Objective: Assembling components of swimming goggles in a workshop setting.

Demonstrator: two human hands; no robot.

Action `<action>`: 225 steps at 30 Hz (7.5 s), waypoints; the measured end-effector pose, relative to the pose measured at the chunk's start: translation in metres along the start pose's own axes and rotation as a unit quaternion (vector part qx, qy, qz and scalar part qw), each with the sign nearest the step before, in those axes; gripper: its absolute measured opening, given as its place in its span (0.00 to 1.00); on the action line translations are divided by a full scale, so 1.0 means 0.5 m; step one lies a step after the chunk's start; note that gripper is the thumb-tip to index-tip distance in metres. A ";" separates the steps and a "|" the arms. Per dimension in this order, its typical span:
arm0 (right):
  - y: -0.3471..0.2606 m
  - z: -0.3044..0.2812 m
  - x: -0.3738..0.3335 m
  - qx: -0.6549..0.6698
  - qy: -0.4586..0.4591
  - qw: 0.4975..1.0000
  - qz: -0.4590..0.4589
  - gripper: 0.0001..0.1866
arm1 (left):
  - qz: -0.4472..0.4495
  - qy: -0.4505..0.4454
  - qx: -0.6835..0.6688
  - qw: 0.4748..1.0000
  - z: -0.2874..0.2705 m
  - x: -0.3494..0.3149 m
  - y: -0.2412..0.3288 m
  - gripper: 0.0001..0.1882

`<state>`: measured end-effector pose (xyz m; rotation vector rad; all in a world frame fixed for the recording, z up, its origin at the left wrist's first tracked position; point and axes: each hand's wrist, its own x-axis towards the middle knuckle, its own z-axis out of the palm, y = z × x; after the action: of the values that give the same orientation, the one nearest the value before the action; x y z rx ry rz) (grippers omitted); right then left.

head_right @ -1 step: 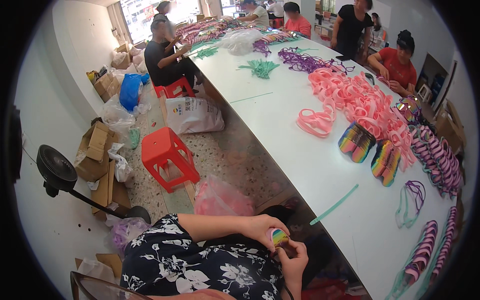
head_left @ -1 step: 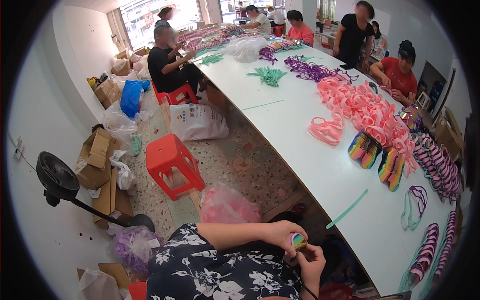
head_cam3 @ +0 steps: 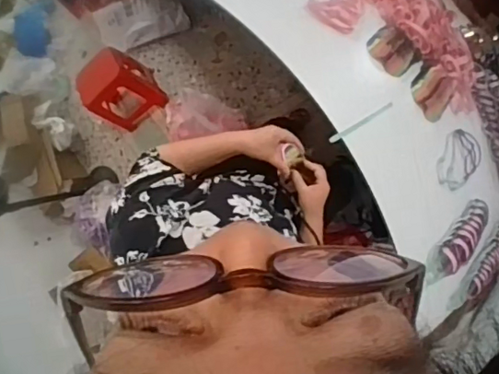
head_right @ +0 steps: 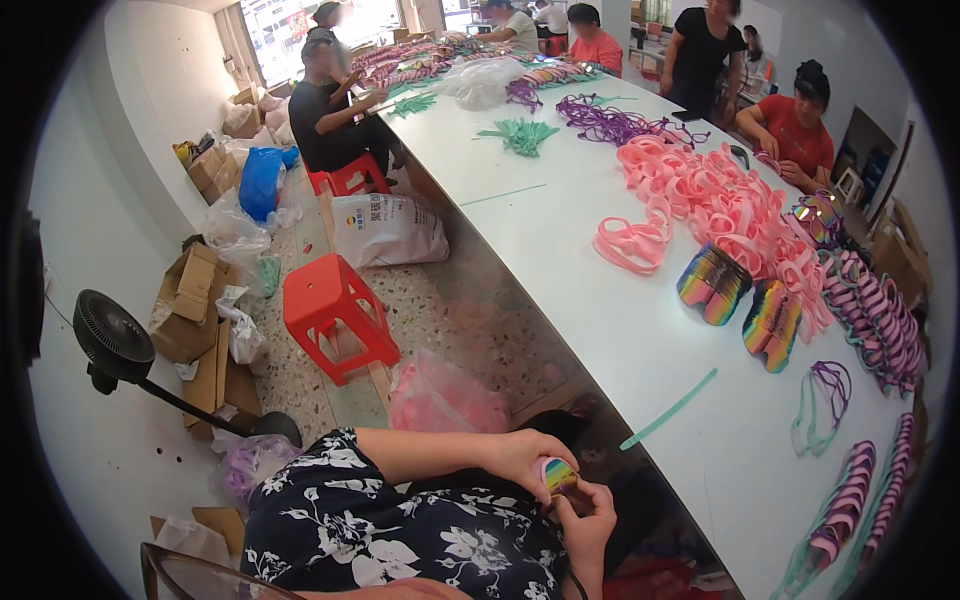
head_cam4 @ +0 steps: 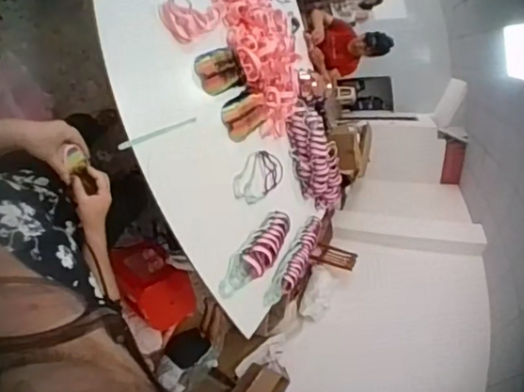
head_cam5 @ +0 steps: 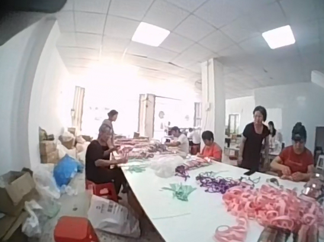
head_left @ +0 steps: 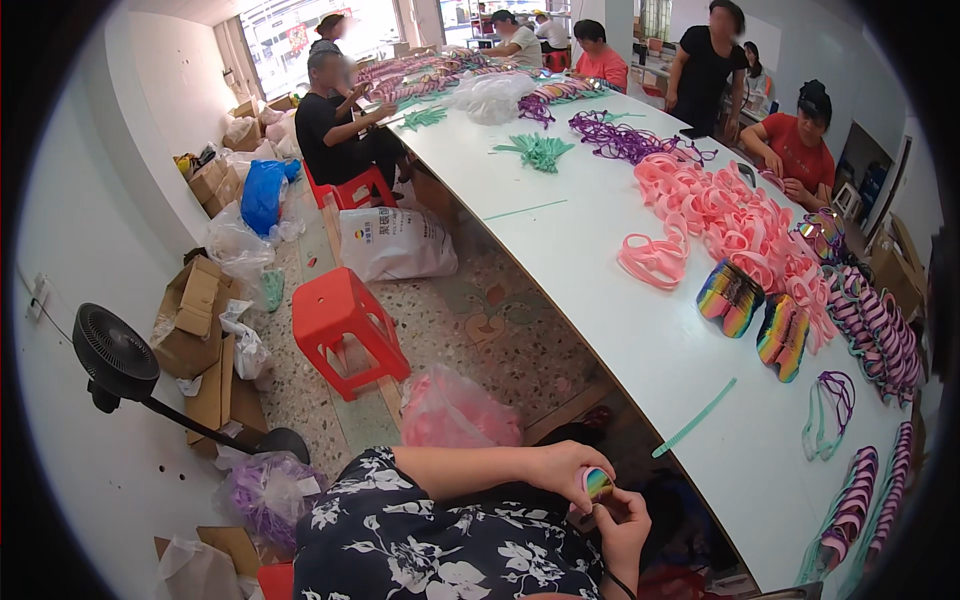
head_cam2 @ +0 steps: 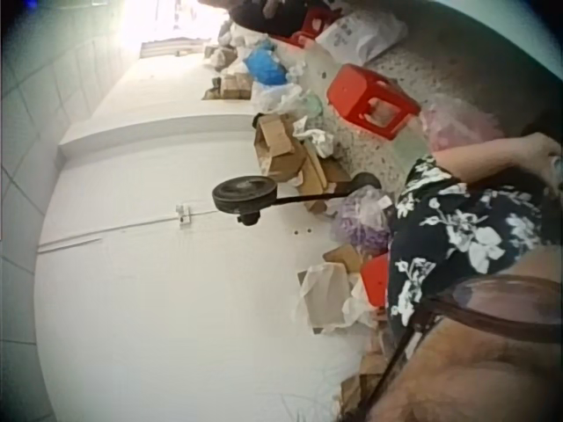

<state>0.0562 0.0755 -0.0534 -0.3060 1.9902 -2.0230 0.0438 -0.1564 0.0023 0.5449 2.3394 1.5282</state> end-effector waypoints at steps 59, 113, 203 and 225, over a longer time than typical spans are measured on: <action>-0.069 0.007 0.043 -0.047 0.082 0.985 -0.142 0.13 | -0.031 0.112 -0.145 0.983 -0.007 0.032 0.033 0.31; -0.025 -0.108 0.010 0.007 -0.081 0.994 -0.074 0.21 | 0.204 0.003 0.220 0.954 0.036 0.058 0.023 0.19; 0.034 -0.031 -0.036 0.306 0.156 0.933 0.104 0.11 | 0.031 0.145 0.242 0.959 0.097 -0.008 -0.029 0.19; 0.024 -0.054 -0.060 0.426 0.139 0.880 0.158 0.21 | 0.073 0.197 0.277 0.937 0.122 0.022 -0.059 0.17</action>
<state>0.0757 0.1114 -0.0644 0.4906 0.9728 -2.5446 0.0565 -0.1131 -0.0492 0.5858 3.1359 1.0863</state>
